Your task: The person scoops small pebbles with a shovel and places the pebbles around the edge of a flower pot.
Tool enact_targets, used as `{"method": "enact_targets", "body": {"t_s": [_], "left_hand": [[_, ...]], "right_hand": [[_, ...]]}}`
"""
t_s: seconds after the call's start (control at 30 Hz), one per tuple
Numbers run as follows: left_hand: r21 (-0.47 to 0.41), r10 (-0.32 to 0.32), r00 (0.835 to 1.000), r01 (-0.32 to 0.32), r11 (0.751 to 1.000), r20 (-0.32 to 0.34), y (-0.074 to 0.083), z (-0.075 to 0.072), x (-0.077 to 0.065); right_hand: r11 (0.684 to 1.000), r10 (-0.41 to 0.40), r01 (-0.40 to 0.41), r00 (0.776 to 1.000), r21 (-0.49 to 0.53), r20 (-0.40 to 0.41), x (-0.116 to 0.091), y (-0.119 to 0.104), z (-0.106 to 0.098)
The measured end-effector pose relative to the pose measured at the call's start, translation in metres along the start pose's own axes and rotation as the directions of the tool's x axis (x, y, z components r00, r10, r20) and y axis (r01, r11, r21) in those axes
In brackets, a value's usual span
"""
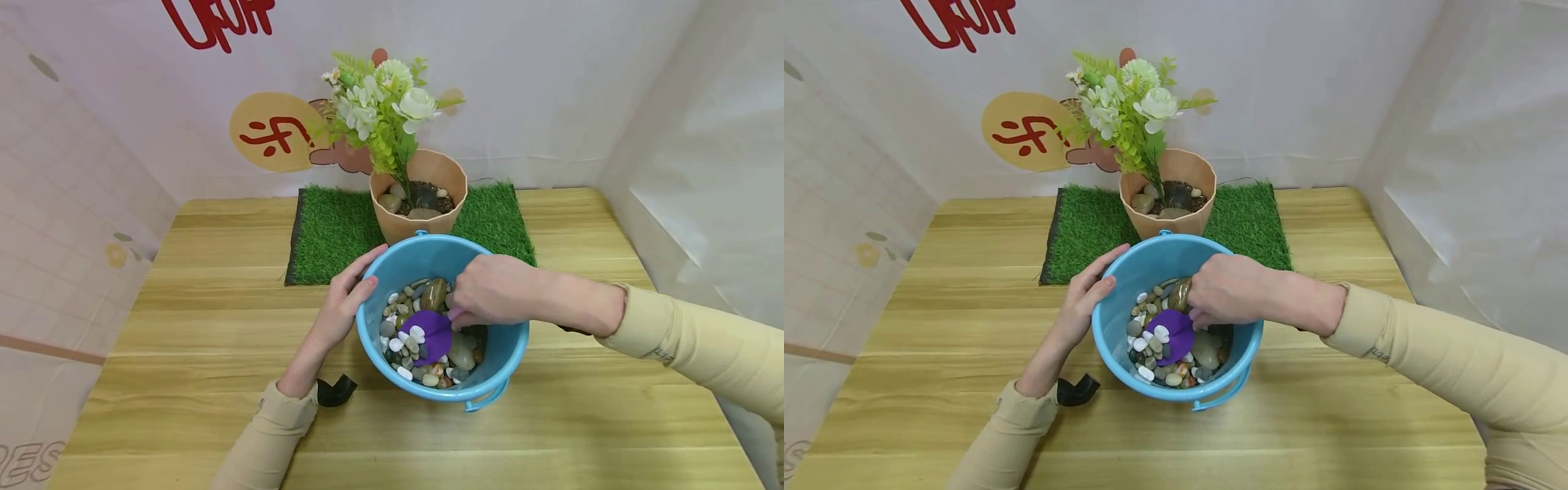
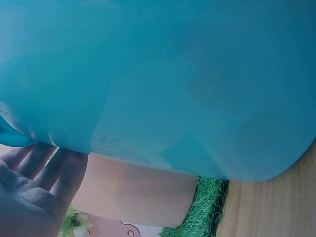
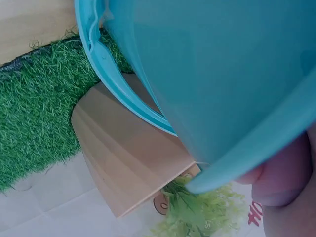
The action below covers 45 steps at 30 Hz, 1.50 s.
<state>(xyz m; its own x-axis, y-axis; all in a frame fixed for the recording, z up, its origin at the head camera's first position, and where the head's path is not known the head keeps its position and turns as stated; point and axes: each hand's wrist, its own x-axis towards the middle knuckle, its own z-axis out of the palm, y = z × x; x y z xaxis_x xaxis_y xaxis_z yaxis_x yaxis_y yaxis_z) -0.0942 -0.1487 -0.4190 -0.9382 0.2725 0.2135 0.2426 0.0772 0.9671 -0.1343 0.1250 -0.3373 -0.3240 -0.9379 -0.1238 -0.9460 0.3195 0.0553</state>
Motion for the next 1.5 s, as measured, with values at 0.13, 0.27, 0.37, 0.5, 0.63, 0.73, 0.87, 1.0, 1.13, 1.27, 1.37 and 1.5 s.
{"method": "enact_targets", "body": {"t_s": [0.13, 0.27, 0.37, 0.5, 0.63, 0.73, 0.87, 1.0, 1.13, 1.27, 1.37, 1.5], "left_hand": [[0.014, 0.002, 1.000, -0.002, 1.000, -0.008, 0.001, 0.000, 0.000], [0.004, 0.000, 1.000, 0.000, 1.000, -0.007, 0.001, -0.001, 0.000], [-0.008, -0.005, 1.000, 0.005, 1.000, -0.002, 0.001, -0.001, 0.000], [-0.020, -0.010, 1.000, 0.010, 1.000, 0.004, 0.000, 0.000, 0.000], [-0.020, -0.012, 1.000, 0.012, 1.000, 0.000, 0.001, 0.001, 0.000], [-0.016, -0.011, 1.000, 0.011, 1.000, -0.003, 0.001, 0.000, 0.000], [-0.014, -0.007, 1.000, 0.007, 1.000, -0.001, 0.002, 0.000, 0.000], [-0.016, -0.009, 1.000, 0.010, 1.000, 0.002, 0.003, 0.000, 0.000], [-0.007, -0.009, 1.000, 0.009, 1.000, -0.002, 0.003, 0.001, 0.000], [0.001, -0.007, 1.000, 0.007, 1.000, -0.003, 0.003, 0.001, 0.000], [-0.004, -0.006, 1.000, 0.006, 1.000, 0.001, 0.003, 0.001, 0.000], [-0.015, -0.010, 1.000, 0.010, 1.000, 0.003, 0.002, 0.001, 0.000]], "right_hand": [[0.999, 0.029, -0.029, 1.000, 0.046, 0.008, -0.002, 0.001, -0.005], [0.995, 0.047, -0.046, 0.999, 0.090, -0.014, -0.004, 0.003, -0.009], [0.993, 0.054, -0.050, 0.998, 0.104, -0.034, -0.007, 0.003, -0.011], [0.994, 0.064, -0.059, 0.997, 0.095, -0.049, -0.011, 0.004, -0.014], [0.993, 0.078, -0.072, 0.995, 0.090, -0.068, -0.017, 0.006, -0.018], [0.993, 0.083, -0.074, 0.992, 0.097, -0.093, -0.022, 0.008, -0.021], [0.990, 0.097, -0.085, 0.990, 0.108, -0.105, -0.028, 0.012, -0.025], [0.978, 0.142, -0.127, 0.987, 0.167, -0.081, -0.035, 0.015, -0.030], [0.960, 0.192, -0.172, 0.978, 0.223, -0.075, -0.043, 0.018, -0.034], [0.954, 0.230, -0.202, 0.968, 0.221, -0.105, -0.051, 0.025, -0.035], [0.951, 0.265, -0.237, 0.956, 0.200, -0.128, -0.057, 0.032, -0.038], [0.928, 0.352, -0.330, 0.929, 0.173, -0.118, -0.064, 0.044, -0.046]]}}
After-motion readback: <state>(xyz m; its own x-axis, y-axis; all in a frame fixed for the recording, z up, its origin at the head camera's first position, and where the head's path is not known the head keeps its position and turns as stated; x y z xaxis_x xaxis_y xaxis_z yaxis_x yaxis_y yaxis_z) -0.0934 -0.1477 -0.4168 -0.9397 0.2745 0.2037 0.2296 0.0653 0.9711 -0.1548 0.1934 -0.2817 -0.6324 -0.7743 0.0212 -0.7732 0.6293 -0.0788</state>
